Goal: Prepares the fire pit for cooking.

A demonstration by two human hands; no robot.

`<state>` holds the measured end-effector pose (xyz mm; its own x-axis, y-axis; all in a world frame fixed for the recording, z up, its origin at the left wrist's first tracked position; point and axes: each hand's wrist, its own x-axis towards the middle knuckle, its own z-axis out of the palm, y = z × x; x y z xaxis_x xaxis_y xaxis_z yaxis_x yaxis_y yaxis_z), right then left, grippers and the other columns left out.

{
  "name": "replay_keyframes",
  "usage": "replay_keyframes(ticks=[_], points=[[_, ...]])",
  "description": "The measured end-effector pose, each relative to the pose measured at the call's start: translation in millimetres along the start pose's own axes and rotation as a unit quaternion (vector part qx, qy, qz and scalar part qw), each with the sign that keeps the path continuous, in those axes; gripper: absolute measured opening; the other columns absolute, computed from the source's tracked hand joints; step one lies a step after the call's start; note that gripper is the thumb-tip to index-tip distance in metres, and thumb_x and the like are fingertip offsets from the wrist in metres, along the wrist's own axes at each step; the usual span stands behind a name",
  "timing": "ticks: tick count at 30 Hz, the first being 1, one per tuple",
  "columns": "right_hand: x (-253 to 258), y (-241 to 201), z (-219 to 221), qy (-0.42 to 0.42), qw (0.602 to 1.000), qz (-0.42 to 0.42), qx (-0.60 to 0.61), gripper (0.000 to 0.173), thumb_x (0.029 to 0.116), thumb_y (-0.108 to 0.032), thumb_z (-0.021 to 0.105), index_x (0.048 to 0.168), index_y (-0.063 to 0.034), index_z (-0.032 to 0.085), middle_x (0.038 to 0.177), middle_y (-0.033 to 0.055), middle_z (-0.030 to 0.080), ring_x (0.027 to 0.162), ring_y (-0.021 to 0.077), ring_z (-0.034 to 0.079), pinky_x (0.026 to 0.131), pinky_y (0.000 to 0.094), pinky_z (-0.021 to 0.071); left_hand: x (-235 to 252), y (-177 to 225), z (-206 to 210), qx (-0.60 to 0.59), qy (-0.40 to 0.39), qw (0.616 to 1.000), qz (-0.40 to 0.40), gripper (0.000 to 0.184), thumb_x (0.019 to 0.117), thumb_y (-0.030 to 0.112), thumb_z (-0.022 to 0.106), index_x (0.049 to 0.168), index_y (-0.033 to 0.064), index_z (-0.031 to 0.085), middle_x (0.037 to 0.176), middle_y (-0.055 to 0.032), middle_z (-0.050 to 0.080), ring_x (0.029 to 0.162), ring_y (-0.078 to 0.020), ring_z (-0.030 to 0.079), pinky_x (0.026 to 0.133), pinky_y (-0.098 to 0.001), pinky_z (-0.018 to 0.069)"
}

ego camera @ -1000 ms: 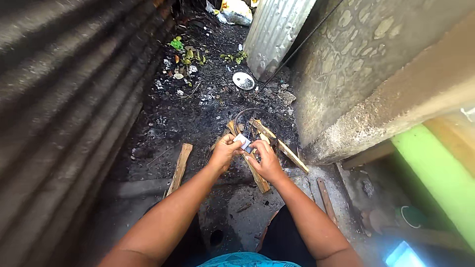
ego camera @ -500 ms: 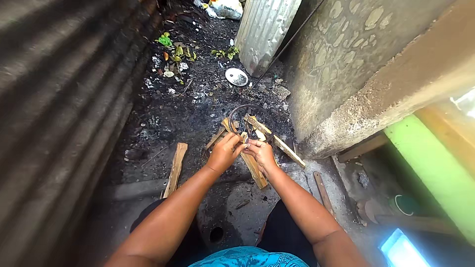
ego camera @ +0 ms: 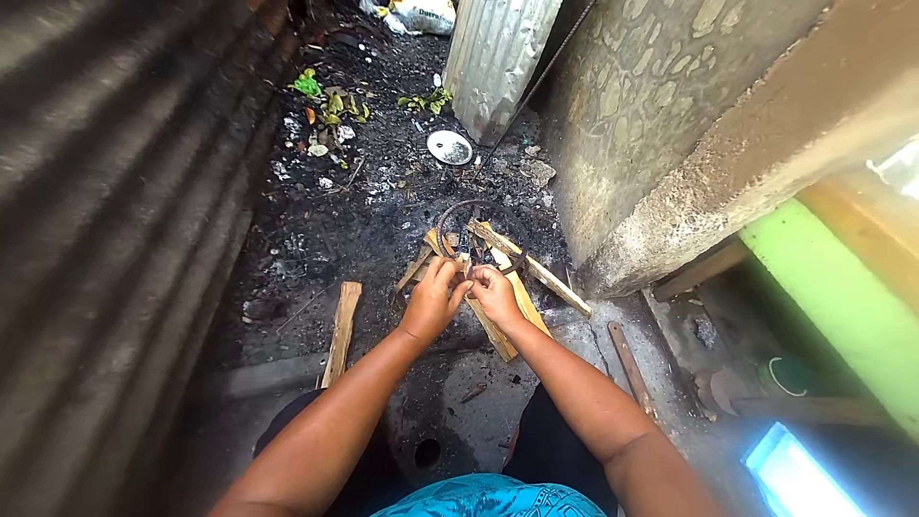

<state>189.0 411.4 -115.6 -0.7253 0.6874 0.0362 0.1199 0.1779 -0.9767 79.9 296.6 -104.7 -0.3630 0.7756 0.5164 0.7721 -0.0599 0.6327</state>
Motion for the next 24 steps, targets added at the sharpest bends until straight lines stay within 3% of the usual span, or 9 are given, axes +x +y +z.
replay_keyframes(ticks=[2, 5, 9, 12, 14, 16, 18, 20, 24], points=[[-0.6, -2.6, 2.3, -0.01, 0.999, 0.036, 0.027, 0.01, 0.0995, -0.004, 0.062, 0.101, 0.0041, 0.067, 0.125, 0.0174, 0.062, 0.098, 0.0227, 0.067, 0.085, 0.0397, 0.0603, 0.3, 3.7, 1.2, 0.006, -0.027, 0.996, -0.082, 0.036, 0.1024, 0.014, 0.062, 0.132, -0.0034, 0.052, 0.12, -0.0211, 0.063, 0.095, -0.0279, 0.072, 0.088, -0.0458, 0.0607], [-2.6, -5.7, 5.6, 0.001, 0.996, 0.077, 0.052, 0.011, 0.1004, -0.005, 0.061, 0.101, 0.0042, 0.066, 0.126, 0.0183, 0.06, 0.097, 0.0244, 0.067, 0.082, 0.0407, 0.0607, 2.6, 6.0, 2.6, 0.016, -0.068, 0.985, -0.155, 0.037, 0.1063, 0.015, 0.054, 0.14, 0.001, 0.043, 0.105, -0.0221, 0.071, 0.086, -0.0351, 0.074, 0.083, -0.0561, 0.0582], [-0.5, -13.2, -3.3, -0.054, 0.991, 0.117, -0.038, 0.013, 0.0997, -0.01, 0.063, 0.102, 0.0023, 0.068, 0.129, 0.0183, 0.06, 0.1, 0.0263, 0.068, 0.085, 0.0436, 0.0604, 5.3, -1.3, 3.1, -0.102, -0.032, 0.971, -0.215, 0.044, 0.1067, 0.008, 0.049, 0.148, 0.0092, 0.035, 0.116, -0.0206, 0.066, 0.084, -0.0294, 0.074, 0.079, -0.0506, 0.0625], [-0.1, -21.4, -13.1, -0.071, 0.991, 0.11, -0.012, 0.013, 0.1018, -0.008, 0.061, 0.107, 0.0039, 0.062, 0.1, 0.0159, 0.066, 0.077, 0.02, 0.067, 0.074, 0.0363, 0.0595, 11.8, -2.9, -4.1, -0.28, 0.015, 0.904, -0.322, 0.057, 0.1049, 0.001, 0.05, 0.154, 0.019, 0.027, 0.14, -0.0163, 0.054, 0.092, -0.026, 0.073, 0.079, -0.0435, 0.0637], [-1.2, -25.8, -20.8, -0.068, 0.992, 0.083, 0.061, 0.009, 0.1026, -0.004, 0.059, 0.107, 0.0044, 0.06, 0.085, 0.0119, 0.066, 0.069, 0.0151, 0.066, 0.069, 0.0312, 0.0593, 15.8, -5.4, -7.4, -0.374, 0.041, 0.846, -0.377, 0.08, 0.0935, -0.01, 0.062, 0.156, 0.0226, 0.022, 0.143, -0.0163, 0.049, 0.094, -0.0261, 0.07, 0.078, -0.041, 0.0614], [-3.7, -27.3, -26.6, -0.064, 0.989, 0.064, 0.117, 0.007, 0.1013, -0.001, 0.059, 0.107, 0.003, 0.059, 0.081, 0.0095, 0.067, 0.065, 0.0133, 0.066, 0.066, 0.0298, 0.0597, 15.0, -6.5, -7.7, -0.41, 0.053, 0.815, -0.406, 0.093, 0.0835, -0.018, 0.066, 0.154, 0.0233, 0.022, 0.14, -0.0159, 0.049, 0.095, -0.0248, 0.067, 0.076, -0.0388, 0.0597], [-3.9, -29.4, -32.1, -0.059, 0.985, 0.06, 0.151, 0.016, 0.1007, 0.0, 0.059, 0.117, 0.0015, 0.06, 0.084, 0.0085, 0.067, 0.066, 0.0127, 0.065, 0.066, 0.0297, 0.0591, 13.0, -9.1, -5.8, -0.421, 0.049, 0.806, -0.413, 0.088, 0.083, -0.019, 0.065, 0.152, 0.0204, 0.027, 0.136, -0.0152, 0.052, 0.093, -0.0228, 0.066, 0.075, -0.0365, 0.058], [-2.2, -28.6, -38.6, -0.064, 0.981, 0.055, 0.174, 0.033, 0.1007, 0.001, 0.056, 0.134, -0.0017, 0.057, 0.089, 0.0084, 0.065, 0.067, 0.0132, 0.064, 0.066, 0.03, 0.0584, 11.1, -11.9, -3.8, -0.436, 0.032, 0.8, -0.411, 0.07, 0.0892, -0.014, 0.064, 0.146, 0.0145, 0.036, 0.121, -0.0114, 0.057, 0.085, -0.0171, 0.064, 0.072, -0.0309, 0.0571], [-1.0, -26.5, -44.6, -0.047, 0.977, 0.047, 0.202, 0.036, 0.0998, 0.003, 0.055, 0.134, -0.0049, 0.058, 0.087, 0.0076, 0.065, 0.065, 0.0133, 0.063, 0.064, 0.0308, 0.0591, 10.4, -8.8, -8.7, -0.492, -0.017, 0.773, -0.399, 0.041, 0.0995, -0.002, 0.058, 0.137, 0.0118, 0.049, 0.106, -0.0051, 0.062, 0.082, -0.0125, 0.065, 0.075, -0.0279, 0.0574]])
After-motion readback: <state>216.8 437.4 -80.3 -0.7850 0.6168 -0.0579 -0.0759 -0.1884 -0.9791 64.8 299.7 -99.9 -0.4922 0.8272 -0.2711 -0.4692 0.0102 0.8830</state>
